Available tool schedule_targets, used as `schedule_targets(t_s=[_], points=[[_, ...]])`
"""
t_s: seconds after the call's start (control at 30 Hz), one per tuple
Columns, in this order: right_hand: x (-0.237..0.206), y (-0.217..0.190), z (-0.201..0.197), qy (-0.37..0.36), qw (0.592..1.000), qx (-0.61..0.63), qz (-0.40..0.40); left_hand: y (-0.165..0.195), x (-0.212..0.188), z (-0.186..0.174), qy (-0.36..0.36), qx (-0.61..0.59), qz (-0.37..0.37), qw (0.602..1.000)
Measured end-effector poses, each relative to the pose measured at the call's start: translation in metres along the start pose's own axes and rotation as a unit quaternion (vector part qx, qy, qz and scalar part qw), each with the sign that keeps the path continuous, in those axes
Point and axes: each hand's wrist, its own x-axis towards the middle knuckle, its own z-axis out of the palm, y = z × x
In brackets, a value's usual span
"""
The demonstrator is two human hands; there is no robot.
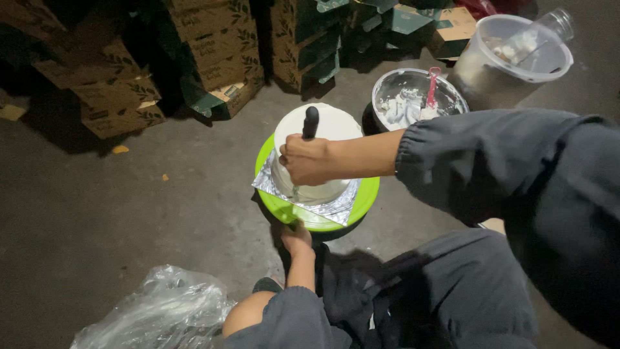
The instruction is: The person sits on the floor and smooths white frosting on a round cake placed on a green turntable, using a spatula and a knife to even the sides and top, occasionally reloading frosting from a bowl.
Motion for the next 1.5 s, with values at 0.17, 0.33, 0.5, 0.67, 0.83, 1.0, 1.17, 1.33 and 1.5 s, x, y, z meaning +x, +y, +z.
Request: schedule_targets(t_s=[0.17, 0.33, 0.5, 0.67, 0.83, 1.0, 1.17, 1.33, 1.5], points=[[-0.023, -0.01, 0.009, 0.008, 1.0, -0.009, -0.003, 0.006, 0.014, -0.016, 0.004, 0.13, 0.008, 0.991], [-0.036, -0.021, 0.008, 0.011, 0.999, -0.041, -0.005, 0.018, 0.035, -0.031, 0.011, 0.123, 0.049, 0.991], [-0.049, -0.025, 0.002, -0.015, 0.999, -0.035, -0.014, 0.012, 0.065, -0.04, -0.021, 0.146, 0.07, 0.987], [-0.068, -0.027, -0.005, -0.01, 0.999, -0.032, -0.016, 0.016, 0.087, -0.045, -0.009, 0.245, 0.08, 0.966], [-0.081, -0.027, -0.008, -0.024, 0.999, -0.023, -0.029, 0.03, 0.106, -0.05, -0.013, 0.272, 0.095, 0.958], [-0.097, -0.029, -0.011, -0.063, 0.997, 0.006, -0.045, 0.054, 0.114, -0.054, -0.022, 0.3, 0.099, 0.949], [-0.113, -0.035, -0.014, -0.116, 0.99, -0.046, -0.059, 0.074, 0.127, -0.048, -0.004, 0.348, 0.04, 0.937], [-0.131, -0.022, -0.029, -0.156, 0.985, 0.063, -0.023, 0.063, 0.132, -0.041, 0.133, 0.205, 0.224, 0.943], [-0.123, 0.016, -0.044, -0.015, 0.989, 0.144, 0.027, 0.012, 0.084, -0.038, 0.082, -0.302, -0.117, 0.942]])
